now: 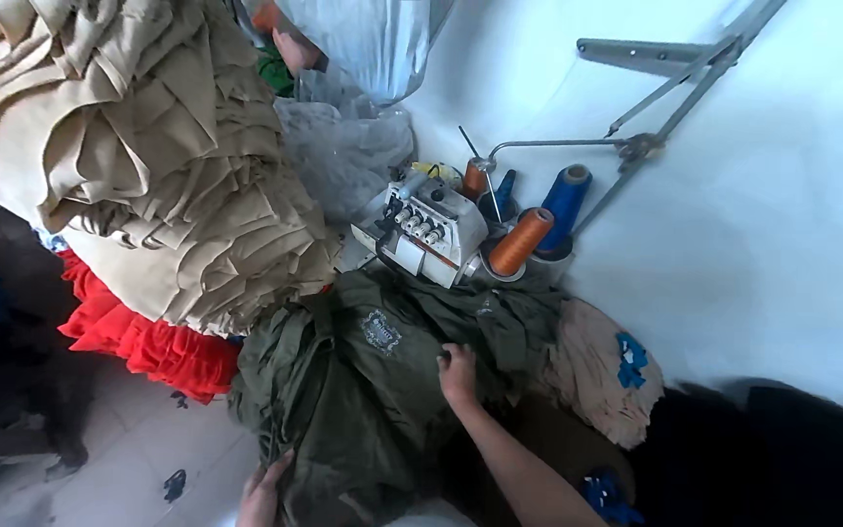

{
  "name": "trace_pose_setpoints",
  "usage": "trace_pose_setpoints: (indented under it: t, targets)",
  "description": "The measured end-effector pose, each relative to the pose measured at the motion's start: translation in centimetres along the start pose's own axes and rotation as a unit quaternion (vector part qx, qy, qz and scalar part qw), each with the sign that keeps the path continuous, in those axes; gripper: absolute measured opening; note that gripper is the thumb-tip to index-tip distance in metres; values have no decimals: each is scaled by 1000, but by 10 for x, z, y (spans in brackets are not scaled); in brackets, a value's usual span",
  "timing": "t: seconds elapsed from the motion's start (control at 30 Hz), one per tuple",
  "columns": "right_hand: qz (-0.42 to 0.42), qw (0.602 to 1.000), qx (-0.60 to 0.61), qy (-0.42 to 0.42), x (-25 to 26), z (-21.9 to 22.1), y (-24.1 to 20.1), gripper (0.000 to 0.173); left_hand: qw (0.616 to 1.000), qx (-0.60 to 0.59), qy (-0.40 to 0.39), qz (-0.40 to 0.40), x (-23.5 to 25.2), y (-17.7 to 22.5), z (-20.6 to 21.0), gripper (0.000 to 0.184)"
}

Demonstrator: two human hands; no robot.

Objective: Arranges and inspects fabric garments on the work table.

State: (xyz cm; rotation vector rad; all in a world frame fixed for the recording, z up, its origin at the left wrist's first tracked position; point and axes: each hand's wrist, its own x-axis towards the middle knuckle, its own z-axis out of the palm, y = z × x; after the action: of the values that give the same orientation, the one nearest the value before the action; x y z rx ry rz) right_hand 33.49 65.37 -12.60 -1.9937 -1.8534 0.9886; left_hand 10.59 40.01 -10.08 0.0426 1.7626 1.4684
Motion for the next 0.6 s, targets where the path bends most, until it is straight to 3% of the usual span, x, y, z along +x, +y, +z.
trace_pose_setpoints:
  t: [0.13,0.27,0.4,0.47,0.53,0.6]
  targets:
    - [-21,999,29,16,5,-2,15,19,1000,-1,-1,-9,-1,-5,5,36]
    - [-44,997,65,-3,-1,-14,13,21,1000,12,-7,-4,1,-5,1,35]
    - [36,989,116,-88,-11,-27,-2,41,1000,14,-7,-7,-1,-7,0,38]
    - [65,984,136,-99,-11,-25,-6,36,1000,15,-10,-6,-1,-7,1,38]
    - [25,986,124,-104,-30,-22,-28,27,1000,15,-17,-3,-2,-4,2,39]
    - [-75,978,102,-165,-69,-11,-56,26,999,16,-36,0,-5,-2,3,40]
